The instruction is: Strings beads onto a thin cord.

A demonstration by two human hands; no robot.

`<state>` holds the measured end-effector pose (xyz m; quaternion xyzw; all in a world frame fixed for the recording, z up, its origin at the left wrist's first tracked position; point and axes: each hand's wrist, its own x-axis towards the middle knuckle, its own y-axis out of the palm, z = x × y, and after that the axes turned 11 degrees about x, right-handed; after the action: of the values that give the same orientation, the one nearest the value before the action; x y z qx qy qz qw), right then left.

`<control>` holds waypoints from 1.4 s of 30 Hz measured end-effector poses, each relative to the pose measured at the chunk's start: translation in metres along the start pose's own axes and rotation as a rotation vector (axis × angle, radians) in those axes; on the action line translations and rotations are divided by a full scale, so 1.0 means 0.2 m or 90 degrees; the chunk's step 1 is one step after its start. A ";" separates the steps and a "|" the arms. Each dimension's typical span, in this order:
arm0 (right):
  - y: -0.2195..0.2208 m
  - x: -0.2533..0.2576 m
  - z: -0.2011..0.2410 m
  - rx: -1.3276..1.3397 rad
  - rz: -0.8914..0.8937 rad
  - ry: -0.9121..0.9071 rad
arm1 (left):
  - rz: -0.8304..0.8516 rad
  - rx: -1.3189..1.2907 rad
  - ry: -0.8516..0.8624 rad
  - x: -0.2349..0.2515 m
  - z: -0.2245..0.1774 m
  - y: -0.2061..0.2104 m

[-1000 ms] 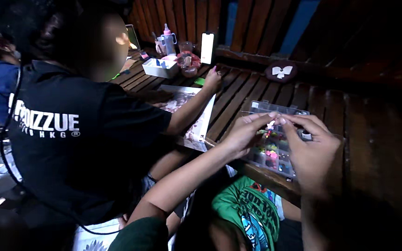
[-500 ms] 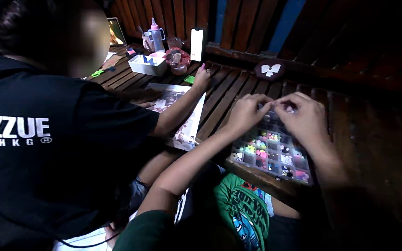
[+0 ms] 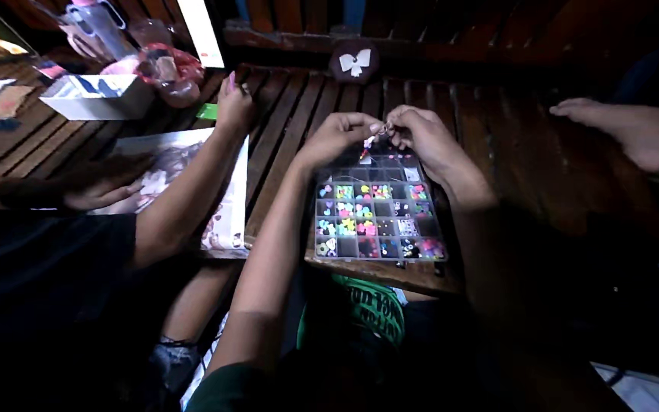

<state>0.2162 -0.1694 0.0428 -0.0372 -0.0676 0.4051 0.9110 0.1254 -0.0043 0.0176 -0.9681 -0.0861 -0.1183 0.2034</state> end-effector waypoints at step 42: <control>-0.03 -0.02 -0.06 -0.107 0.010 -0.124 | -0.090 -0.113 -0.078 -0.04 0.04 0.03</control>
<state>0.2194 -0.1760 0.0316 -0.0749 -0.1890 0.4065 0.8907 0.1199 -0.0084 0.0063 -0.9792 -0.1559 -0.0799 0.1022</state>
